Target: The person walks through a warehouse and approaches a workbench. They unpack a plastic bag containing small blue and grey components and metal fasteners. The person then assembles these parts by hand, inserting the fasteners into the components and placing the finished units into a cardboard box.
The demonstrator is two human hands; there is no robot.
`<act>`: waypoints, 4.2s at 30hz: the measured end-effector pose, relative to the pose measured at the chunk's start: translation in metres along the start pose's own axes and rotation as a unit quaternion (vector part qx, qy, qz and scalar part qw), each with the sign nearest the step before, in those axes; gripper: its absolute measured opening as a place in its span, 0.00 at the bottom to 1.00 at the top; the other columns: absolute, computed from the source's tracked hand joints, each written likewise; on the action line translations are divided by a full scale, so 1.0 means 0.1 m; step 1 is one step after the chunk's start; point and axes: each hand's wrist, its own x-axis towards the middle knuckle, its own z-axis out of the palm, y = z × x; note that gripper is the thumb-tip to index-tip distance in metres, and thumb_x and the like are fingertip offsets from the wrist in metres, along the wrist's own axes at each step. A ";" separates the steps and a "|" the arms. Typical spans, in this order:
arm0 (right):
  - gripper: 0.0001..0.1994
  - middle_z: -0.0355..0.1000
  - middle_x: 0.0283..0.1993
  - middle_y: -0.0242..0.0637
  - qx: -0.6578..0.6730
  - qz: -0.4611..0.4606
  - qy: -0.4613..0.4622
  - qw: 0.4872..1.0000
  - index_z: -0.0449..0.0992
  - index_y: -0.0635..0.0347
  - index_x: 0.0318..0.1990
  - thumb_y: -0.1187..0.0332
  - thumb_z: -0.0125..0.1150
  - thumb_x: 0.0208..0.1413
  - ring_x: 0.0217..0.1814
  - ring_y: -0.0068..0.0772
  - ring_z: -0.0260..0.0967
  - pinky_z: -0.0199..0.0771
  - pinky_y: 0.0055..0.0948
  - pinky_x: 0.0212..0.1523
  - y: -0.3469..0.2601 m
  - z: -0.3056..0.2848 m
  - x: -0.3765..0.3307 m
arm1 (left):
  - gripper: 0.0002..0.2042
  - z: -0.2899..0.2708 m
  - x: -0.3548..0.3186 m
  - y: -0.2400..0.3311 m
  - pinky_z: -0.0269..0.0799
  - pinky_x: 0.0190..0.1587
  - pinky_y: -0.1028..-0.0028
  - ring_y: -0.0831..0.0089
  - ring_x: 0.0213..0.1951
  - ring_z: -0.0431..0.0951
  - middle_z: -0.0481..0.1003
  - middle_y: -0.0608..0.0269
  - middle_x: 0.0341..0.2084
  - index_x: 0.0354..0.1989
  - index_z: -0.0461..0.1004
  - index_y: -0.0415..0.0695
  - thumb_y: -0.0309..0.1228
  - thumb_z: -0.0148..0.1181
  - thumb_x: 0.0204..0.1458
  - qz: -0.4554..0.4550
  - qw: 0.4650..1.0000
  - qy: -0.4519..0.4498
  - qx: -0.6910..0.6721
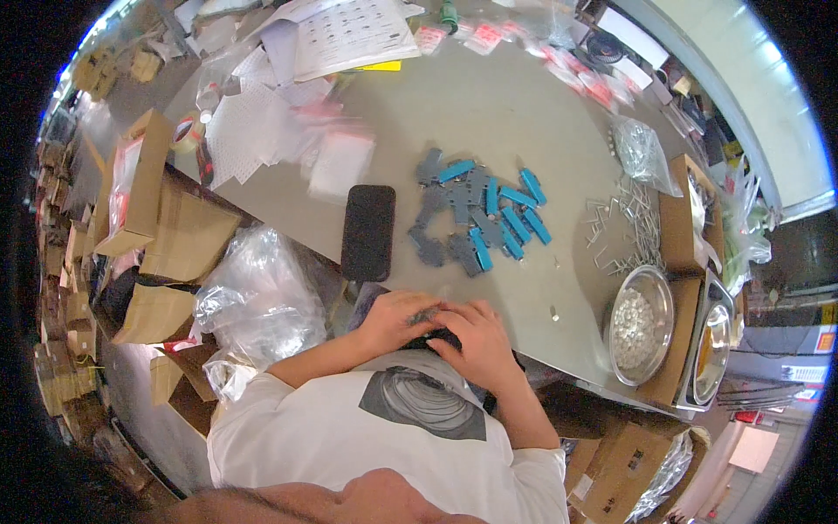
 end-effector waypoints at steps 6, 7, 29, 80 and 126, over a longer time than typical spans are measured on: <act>0.14 0.68 0.54 0.39 -0.014 -0.049 -0.067 0.996 0.78 0.52 0.40 0.60 0.66 0.45 0.51 0.45 0.65 0.65 0.42 0.50 -0.04 0.01 0.09 | 0.30 -0.15 0.09 0.10 0.68 0.50 0.61 0.52 0.46 0.72 0.71 0.49 0.43 0.53 0.65 0.43 0.28 0.67 0.36 0.058 0.995 -0.011 0.085; 0.14 0.69 0.53 0.40 0.023 -0.031 -0.104 0.994 0.78 0.53 0.40 0.60 0.66 0.46 0.51 0.45 0.66 0.66 0.41 0.49 -0.01 0.04 0.11 | 0.30 -0.14 0.07 0.06 0.67 0.50 0.61 0.52 0.47 0.71 0.70 0.49 0.44 0.53 0.65 0.43 0.28 0.67 0.36 0.052 0.994 -0.031 0.088; 0.13 0.71 0.40 0.44 -0.090 0.167 -0.037 0.981 0.74 0.59 0.42 0.70 0.64 0.48 0.41 0.46 0.72 0.72 0.38 0.40 0.60 0.03 0.71 | 0.28 0.22 -0.19 -0.04 0.67 0.44 0.76 0.74 0.44 0.70 0.70 0.61 0.44 0.55 0.59 0.43 0.24 0.65 0.45 -0.409 0.630 -0.139 -0.646; 0.15 0.63 0.40 0.33 0.630 0.224 0.087 0.739 0.59 0.53 0.50 0.72 0.55 0.58 0.33 0.23 0.67 0.71 0.21 0.27 0.44 0.28 -0.07 | 0.29 0.32 -0.05 0.04 0.73 0.44 0.55 0.67 0.45 0.71 0.71 0.61 0.44 0.55 0.65 0.47 0.58 0.37 0.59 -0.457 0.450 -0.252 -0.724; 0.11 0.73 0.33 0.34 -0.321 0.025 0.211 0.923 0.74 0.53 0.34 0.73 0.59 0.38 0.38 0.35 0.71 0.65 0.37 0.46 1.27 0.12 0.62 | 0.30 0.17 -0.10 -0.04 0.71 0.48 0.51 0.56 0.51 0.71 0.68 0.49 0.51 0.63 0.57 0.43 0.51 0.43 0.59 -0.445 0.484 -0.219 -0.720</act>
